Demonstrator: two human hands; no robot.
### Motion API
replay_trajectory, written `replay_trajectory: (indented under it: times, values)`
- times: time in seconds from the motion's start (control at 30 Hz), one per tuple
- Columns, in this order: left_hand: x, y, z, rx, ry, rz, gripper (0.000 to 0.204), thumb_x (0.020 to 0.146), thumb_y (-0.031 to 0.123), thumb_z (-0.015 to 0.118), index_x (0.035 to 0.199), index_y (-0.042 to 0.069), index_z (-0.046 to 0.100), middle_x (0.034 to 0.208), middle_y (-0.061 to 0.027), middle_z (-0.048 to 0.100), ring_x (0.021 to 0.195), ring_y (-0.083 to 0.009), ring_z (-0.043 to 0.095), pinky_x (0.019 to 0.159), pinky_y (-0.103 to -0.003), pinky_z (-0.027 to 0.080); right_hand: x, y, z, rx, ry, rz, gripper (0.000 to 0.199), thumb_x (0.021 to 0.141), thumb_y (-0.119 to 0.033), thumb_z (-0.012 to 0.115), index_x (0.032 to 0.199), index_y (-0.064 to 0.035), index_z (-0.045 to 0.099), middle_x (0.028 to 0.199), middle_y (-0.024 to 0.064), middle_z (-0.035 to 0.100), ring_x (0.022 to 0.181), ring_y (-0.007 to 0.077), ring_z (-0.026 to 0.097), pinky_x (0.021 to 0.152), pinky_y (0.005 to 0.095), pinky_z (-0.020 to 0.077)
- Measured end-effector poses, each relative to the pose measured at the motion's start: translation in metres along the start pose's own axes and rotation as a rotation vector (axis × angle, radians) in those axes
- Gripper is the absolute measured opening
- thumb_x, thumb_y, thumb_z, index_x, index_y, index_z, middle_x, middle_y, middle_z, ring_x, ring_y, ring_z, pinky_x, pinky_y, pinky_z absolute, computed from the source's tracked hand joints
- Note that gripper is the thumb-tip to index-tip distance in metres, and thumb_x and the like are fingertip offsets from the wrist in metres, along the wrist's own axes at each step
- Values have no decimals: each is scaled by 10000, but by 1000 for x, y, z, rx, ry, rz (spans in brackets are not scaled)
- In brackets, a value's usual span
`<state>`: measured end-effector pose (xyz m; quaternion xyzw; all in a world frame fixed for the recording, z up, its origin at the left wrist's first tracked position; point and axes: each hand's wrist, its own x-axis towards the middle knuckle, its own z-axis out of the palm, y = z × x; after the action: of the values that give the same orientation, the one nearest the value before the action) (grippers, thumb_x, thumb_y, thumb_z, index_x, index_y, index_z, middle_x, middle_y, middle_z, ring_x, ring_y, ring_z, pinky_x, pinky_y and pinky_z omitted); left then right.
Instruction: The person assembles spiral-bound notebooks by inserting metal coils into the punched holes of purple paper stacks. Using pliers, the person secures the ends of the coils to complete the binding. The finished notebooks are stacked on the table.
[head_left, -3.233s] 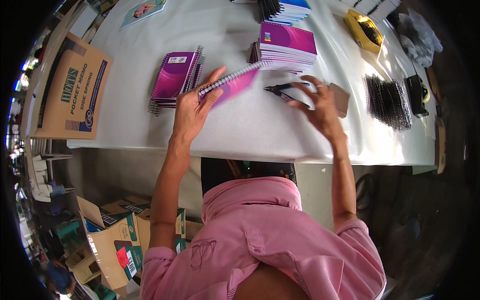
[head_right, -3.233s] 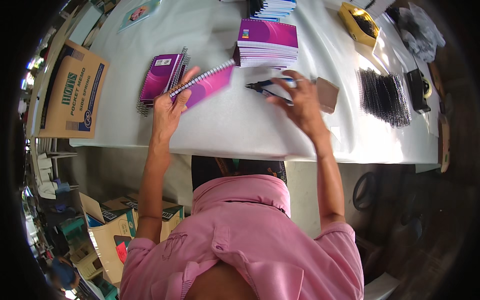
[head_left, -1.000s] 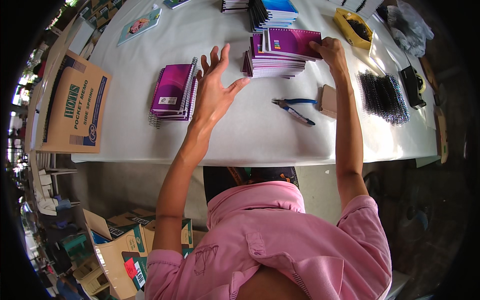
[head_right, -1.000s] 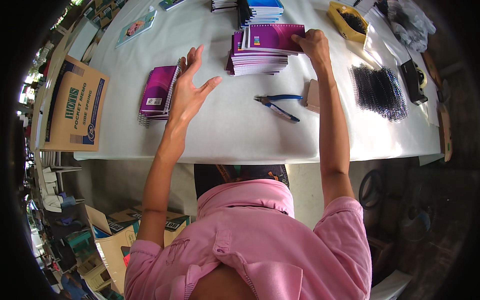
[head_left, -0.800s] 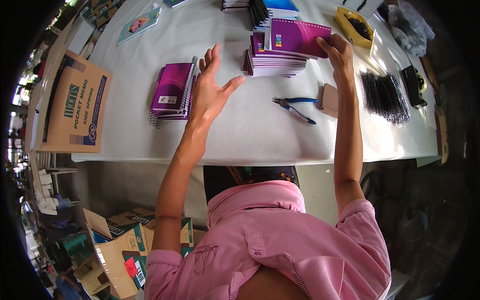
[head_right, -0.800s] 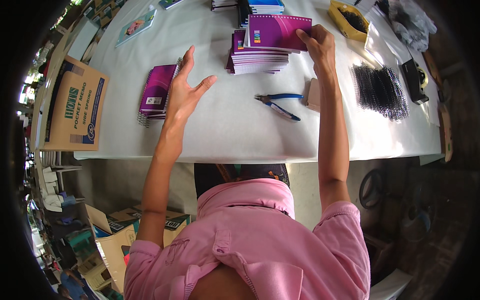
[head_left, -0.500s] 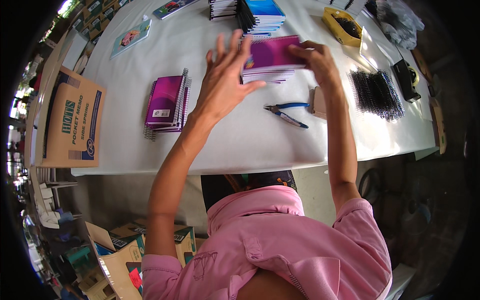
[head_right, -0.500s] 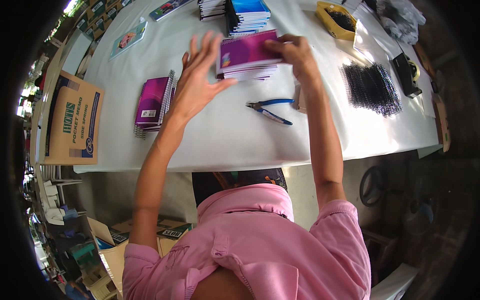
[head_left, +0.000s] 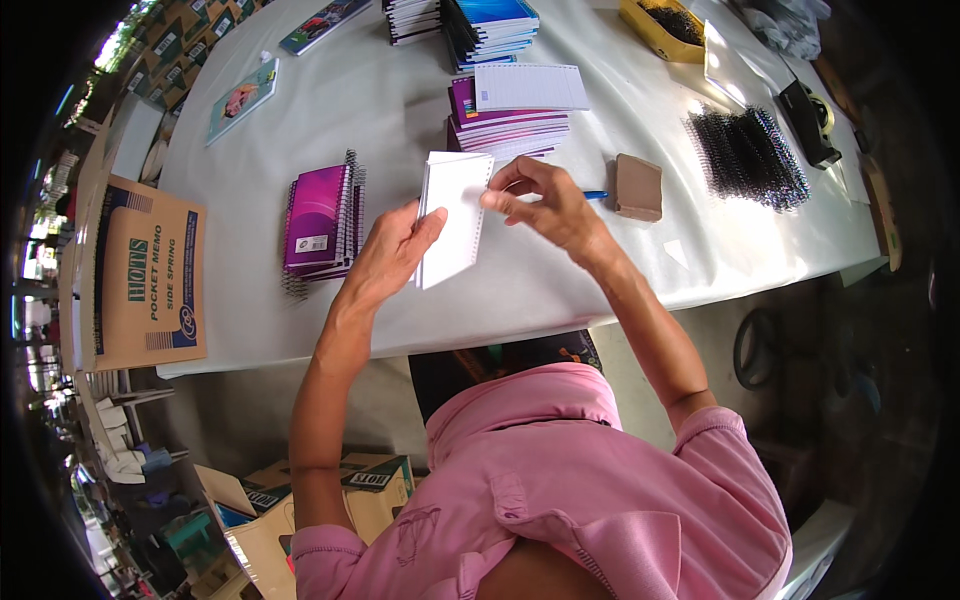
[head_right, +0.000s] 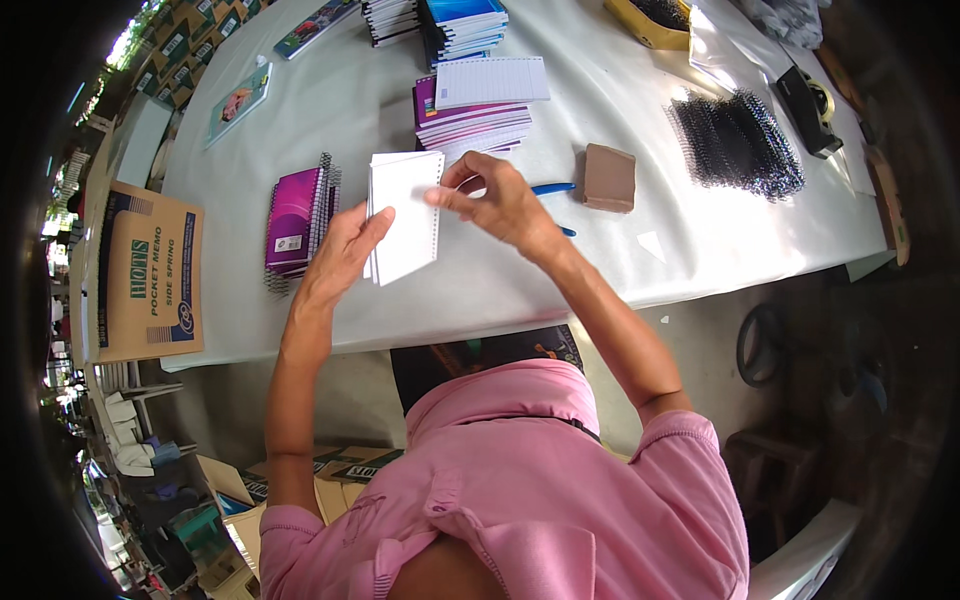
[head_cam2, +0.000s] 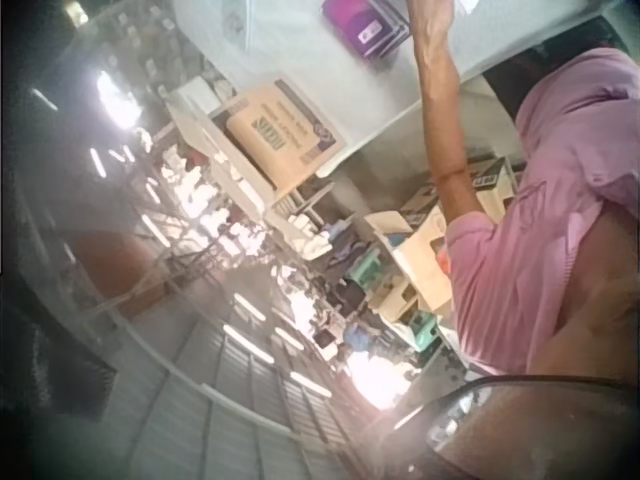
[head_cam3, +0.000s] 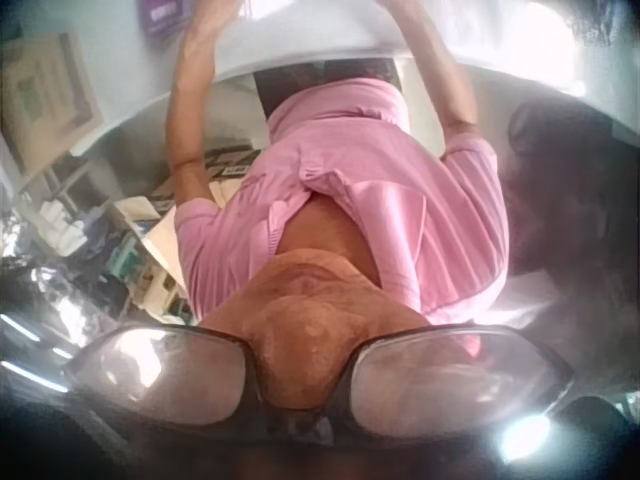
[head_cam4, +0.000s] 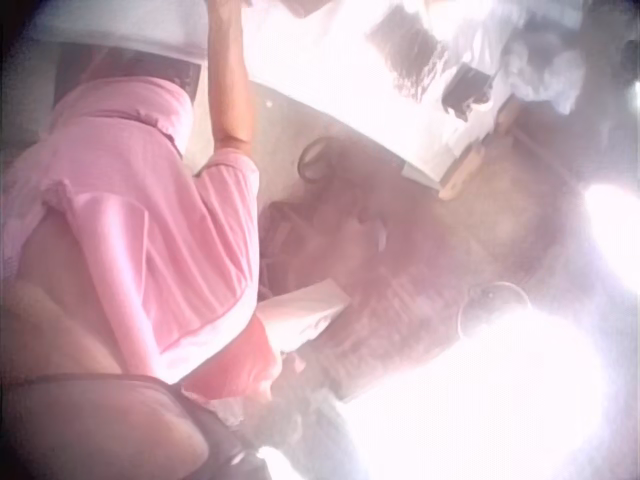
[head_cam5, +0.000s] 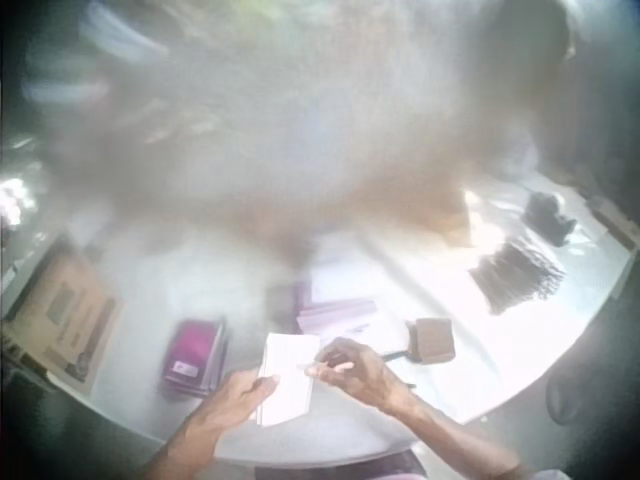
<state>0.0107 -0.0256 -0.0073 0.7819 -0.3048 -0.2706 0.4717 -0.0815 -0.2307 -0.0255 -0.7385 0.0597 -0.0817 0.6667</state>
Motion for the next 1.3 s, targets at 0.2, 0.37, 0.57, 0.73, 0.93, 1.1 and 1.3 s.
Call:
replay_trajectory:
  times: [0.2, 0.37, 0.57, 0.73, 0.93, 1.1, 1.3]
  values:
    - [-15, -11, 6, -387, -39, -1, 400, 949, 347, 630, 1082, -29, 653, 842, -16, 614, 746, -77, 530, 652, -251, 447, -12, -6, 34, -89, 57, -43, 697, 682, -426, 849, 1008, 120, 565, 1029, 235, 586, 879, 278, 663, 686, 365, 564]
    - [-21, -11, 9, -536, -36, -65, 427, 901, 318, 695, 1126, -39, 630, 902, -53, 648, 800, -97, 614, 707, -272, 541, -21, -1, 47, -193, 9, -44, 792, 650, -388, 878, 1161, 94, 514, 1098, 195, 570, 1049, 276, 603, 829, 381, 551]
    - [-25, -7, 13, -569, 1, -77, 420, 892, 278, 711, 1159, -34, 625, 937, -65, 657, 802, -110, 635, 705, -281, 566, -21, 1, 41, -33, -93, 31, 748, 692, -272, 865, 1235, 102, 511, 1159, 183, 557, 1102, 271, 575, 901, 368, 537]
    - [-24, -8, 15, -503, 23, -95, 398, 889, 251, 716, 1161, -28, 633, 911, -62, 661, 798, -103, 628, 697, -265, 547, -19, -1, 28, 123, -185, 153, 690, 733, -157, 830, 1293, 88, 510, 1183, 140, 573, 1160, 240, 555, 952, 353, 521]
    - [-23, -3, 19, -466, 25, -87, 394, 875, 253, 735, 1139, -26, 646, 884, -48, 653, 796, -90, 606, 687, -254, 520, -25, -15, 32, 18, -142, 151, 670, 746, -150, 826, 1293, 69, 507, 1173, 169, 572, 1126, 230, 578, 934, 351, 516]
    - [-23, -4, 17, -472, -4, -92, 407, 883, 291, 724, 1133, -22, 650, 877, -43, 651, 802, -86, 597, 708, -255, 505, -24, -4, 27, 125, -170, 163, 679, 754, -212, 829, 1292, 54, 510, 1173, 191, 583, 1101, 258, 596, 914, 354, 515]
    - [-22, -10, 16, -393, 57, -92, 227, 949, 200, 606, 1017, -12, 651, 790, 31, 582, 720, -63, 496, 659, -271, 433, -23, -9, 11, 106, -243, 67, 515, 817, -43, 711, 1289, 56, 528, 1155, 141, 622, 1075, 182, 587, 954, 335, 479]
